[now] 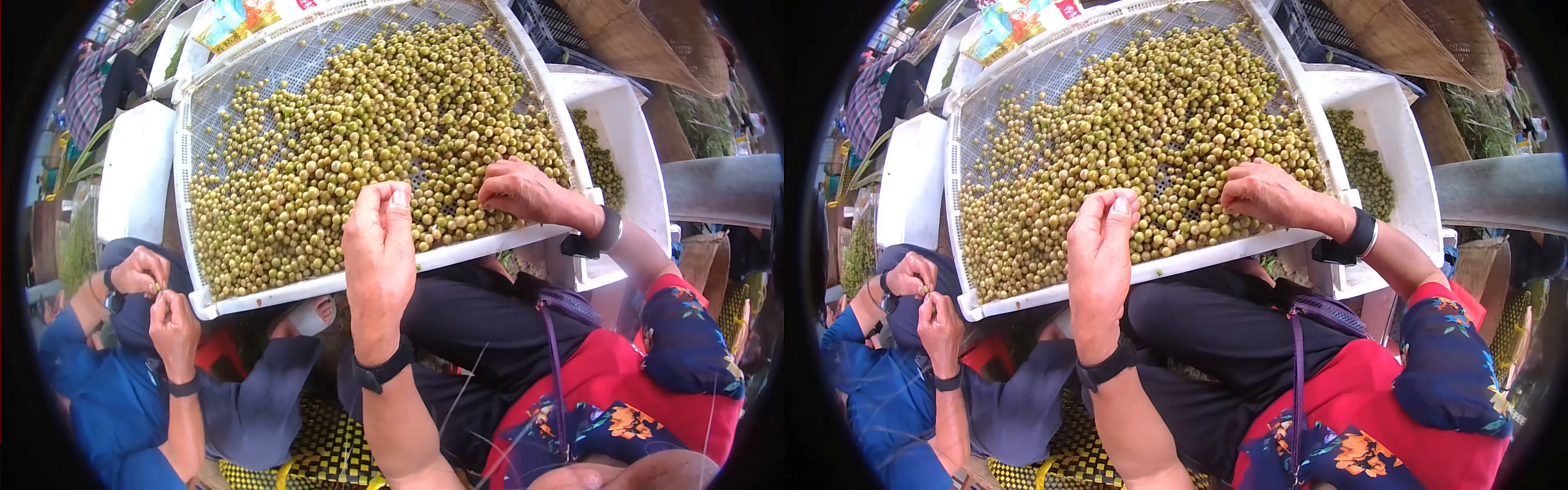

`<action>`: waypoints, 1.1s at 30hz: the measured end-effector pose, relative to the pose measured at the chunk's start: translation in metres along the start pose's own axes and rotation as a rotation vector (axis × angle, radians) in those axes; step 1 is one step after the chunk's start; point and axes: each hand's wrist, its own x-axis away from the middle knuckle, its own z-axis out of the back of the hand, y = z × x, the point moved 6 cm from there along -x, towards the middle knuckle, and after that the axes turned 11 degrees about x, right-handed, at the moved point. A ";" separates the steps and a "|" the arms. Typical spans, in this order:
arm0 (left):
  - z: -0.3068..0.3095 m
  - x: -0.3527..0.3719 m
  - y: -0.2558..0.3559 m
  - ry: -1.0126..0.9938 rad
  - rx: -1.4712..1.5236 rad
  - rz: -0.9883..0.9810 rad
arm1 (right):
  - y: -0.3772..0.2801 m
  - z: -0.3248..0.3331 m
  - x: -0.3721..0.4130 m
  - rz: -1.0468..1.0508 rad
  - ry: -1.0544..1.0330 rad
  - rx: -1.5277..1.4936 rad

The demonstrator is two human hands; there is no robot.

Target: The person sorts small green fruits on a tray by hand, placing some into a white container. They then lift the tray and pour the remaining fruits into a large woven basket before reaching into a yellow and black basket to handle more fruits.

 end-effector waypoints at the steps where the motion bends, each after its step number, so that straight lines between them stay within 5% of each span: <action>1: 0.000 0.000 -0.001 -0.003 0.015 -0.005 | 0.001 -0.001 0.000 -0.027 -0.010 0.025; 12: 0.002 0.003 0.006 0.003 -0.006 -0.016 | -0.024 -0.012 -0.013 -0.014 0.018 0.373; 18: 0.004 0.002 0.005 -0.004 -0.019 -0.082 | -0.070 -0.021 -0.029 0.370 -0.092 0.081; 22: 0.011 0.007 0.009 0.027 -0.040 -0.046 | -0.024 0.001 -0.044 0.206 -0.085 0.564; 26: 0.014 0.006 0.008 0.028 0.035 -0.100 | -0.041 0.005 -0.064 0.161 0.054 0.228; 33: 0.021 0.011 0.010 0.041 -0.023 -0.104 | -0.059 -0.053 -0.076 0.259 0.061 0.248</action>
